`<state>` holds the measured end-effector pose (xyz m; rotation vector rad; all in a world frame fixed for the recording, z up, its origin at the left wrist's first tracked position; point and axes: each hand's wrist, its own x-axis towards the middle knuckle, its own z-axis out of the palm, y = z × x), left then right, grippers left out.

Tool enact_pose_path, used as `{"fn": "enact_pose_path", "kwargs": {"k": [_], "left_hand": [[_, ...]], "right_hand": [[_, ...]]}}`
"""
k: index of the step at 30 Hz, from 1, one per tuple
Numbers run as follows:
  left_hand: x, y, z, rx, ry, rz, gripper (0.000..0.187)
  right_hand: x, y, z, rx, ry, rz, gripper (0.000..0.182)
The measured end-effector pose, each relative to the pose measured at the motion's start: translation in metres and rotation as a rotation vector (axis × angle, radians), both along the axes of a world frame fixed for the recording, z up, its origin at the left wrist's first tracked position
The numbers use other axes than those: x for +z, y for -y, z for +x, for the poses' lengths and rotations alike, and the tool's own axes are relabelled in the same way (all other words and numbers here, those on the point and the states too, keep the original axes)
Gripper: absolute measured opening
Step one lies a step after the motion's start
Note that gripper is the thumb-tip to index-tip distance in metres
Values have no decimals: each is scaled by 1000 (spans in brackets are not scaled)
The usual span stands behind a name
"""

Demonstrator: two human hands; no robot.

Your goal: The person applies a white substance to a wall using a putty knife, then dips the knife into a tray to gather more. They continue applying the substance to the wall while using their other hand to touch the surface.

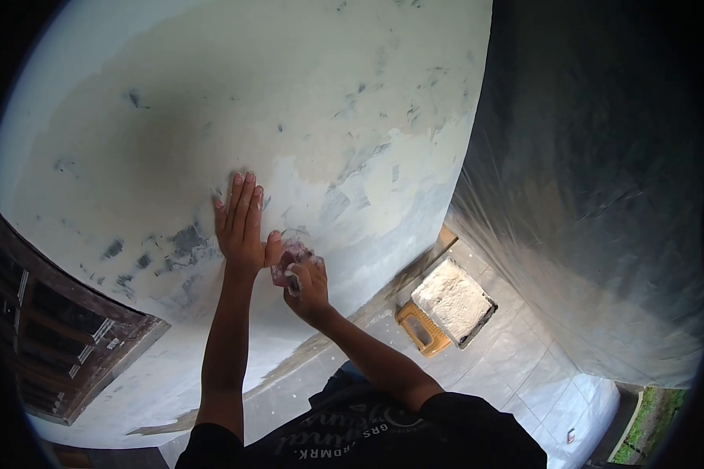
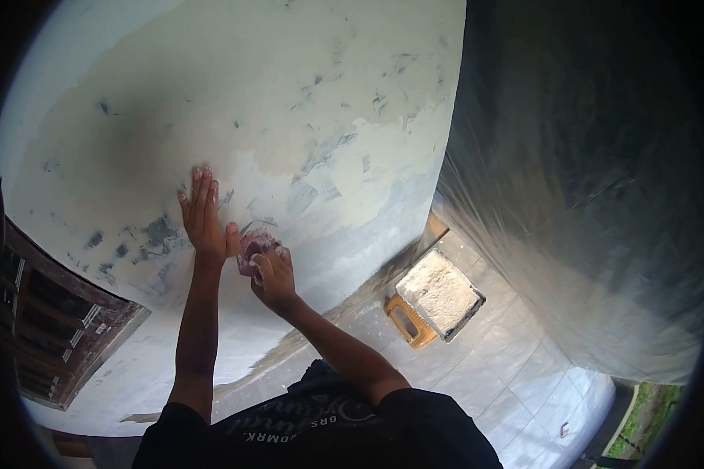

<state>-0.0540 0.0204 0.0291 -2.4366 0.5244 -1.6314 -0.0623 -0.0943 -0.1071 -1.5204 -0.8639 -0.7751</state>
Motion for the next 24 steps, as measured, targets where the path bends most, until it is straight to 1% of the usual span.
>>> {"fn": "enact_pose_path", "kwargs": {"k": [1, 3, 4, 6, 8, 10, 12, 13, 14, 16, 17, 18, 22, 24], "left_hand": [[0, 0, -1, -3, -5, -9, 55], [1, 1, 0, -3, 11, -22, 54], [1, 2, 0, -9, 30, -31, 54], [0, 1, 1, -11, 30, -36, 54], [0, 1, 0, -12, 29, -34, 54], [1, 1, -1, 1, 25, -26, 54], [2, 2, -1, -7, 29, -27, 53], [2, 2, -1, -13, 29, -29, 53], [2, 2, -1, -8, 24, -30, 53], [2, 1, 0, -7, 19, -29, 52], [2, 1, 0, -4, 15, -30, 52], [2, 2, 0, -4, 20, -32, 52], [3, 0, 0, -24, 3, -11, 53], [2, -1, 0, -30, 2, -9, 52]], "right_hand": [[-3, 6, -9, 3, -1, -1, 42], [-6, 20, -23, 107, 5, -6, 41], [-4, 23, -24, 107, 0, -11, 41], [5, 27, -14, 47, -62, 99, 39], [20, 39, -6, -20, -73, 89, 34], [27, 45, -3, -1, -233, 174, 32], [36, 55, -3, -19, -373, 199, 37], [38, 61, 0, 5, -403, 169, 44], [40, 68, 2, 55, -467, 124, 45], [39, 75, 11, 202, -535, 176, 43], [42, 84, 13, 276, -648, 156, 41], [49, 89, 14, 311, -679, 213, 38], [58, 110, 22, 364, -747, 293, 31], [54, 118, 26, 394, -808, 313, 33]]}}
